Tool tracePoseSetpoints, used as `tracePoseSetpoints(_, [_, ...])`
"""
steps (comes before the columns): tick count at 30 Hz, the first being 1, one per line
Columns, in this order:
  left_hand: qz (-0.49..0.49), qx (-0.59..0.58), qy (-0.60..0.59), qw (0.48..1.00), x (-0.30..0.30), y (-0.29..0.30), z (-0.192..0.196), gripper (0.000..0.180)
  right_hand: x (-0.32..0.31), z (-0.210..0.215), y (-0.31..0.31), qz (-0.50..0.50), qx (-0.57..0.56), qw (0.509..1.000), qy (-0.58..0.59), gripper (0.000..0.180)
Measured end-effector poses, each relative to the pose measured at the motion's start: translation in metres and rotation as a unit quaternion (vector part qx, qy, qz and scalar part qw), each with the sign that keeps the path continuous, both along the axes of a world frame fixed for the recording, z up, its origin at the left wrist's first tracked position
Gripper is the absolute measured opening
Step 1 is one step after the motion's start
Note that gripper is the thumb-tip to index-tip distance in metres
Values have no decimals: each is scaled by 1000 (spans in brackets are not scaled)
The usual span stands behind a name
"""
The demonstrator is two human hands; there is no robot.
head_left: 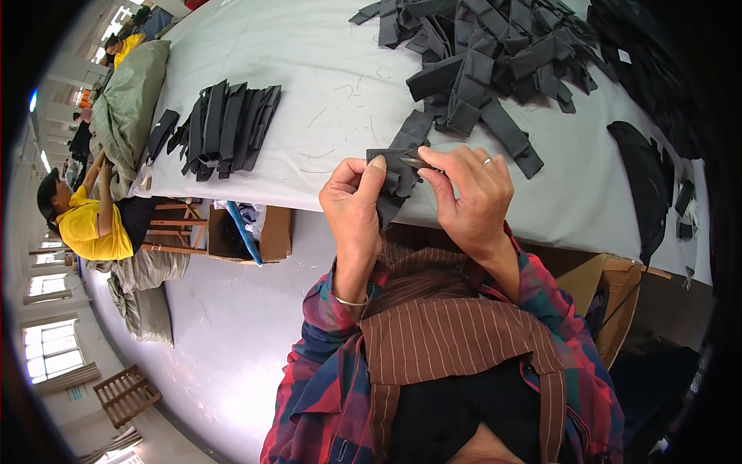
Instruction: Trimming excess material and loose threads from fabric straps using specialized snips.
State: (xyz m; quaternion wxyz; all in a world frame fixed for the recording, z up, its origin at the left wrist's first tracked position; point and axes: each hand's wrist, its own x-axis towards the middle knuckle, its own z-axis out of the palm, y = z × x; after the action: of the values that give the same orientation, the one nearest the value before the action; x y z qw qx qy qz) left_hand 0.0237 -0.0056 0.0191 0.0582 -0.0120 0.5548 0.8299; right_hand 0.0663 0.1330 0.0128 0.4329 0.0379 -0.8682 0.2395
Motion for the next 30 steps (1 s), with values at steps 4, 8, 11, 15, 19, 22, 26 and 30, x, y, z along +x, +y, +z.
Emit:
tracePoseSetpoints(4, [-14,-3,-5,1000,-1,-2,-3,13,-2,0,4,5,10,1000,11,14])
tracePoseSetpoints(8, [-13,-5,-11,1000,-1,-2,1,14,-3,8,10,20,27,999,6,13])
tracePoseSetpoints(11, [-24,-5,19,1000,-5,-6,-4,13,1,16,13,86,20,996,-13,15])
tracePoseSetpoints(15, [-41,4,12,999,0,-8,11,4,6,22,16,179,-227,955,-62,18])
tracePoseSetpoints(19, [-57,3,107,993,2,-9,18,15,14,25,23,215,-369,895,-131,18])
tracePoseSetpoints(22, [-67,-5,170,983,-4,-16,11,23,16,27,24,241,-375,884,-143,17])
tracePoseSetpoints(26, [-62,-54,231,969,-8,-16,5,26,15,25,22,255,-325,896,-164,17])
tracePoseSetpoints(30, [-56,-64,227,970,-7,-15,2,25,17,29,24,251,-245,910,-223,18])
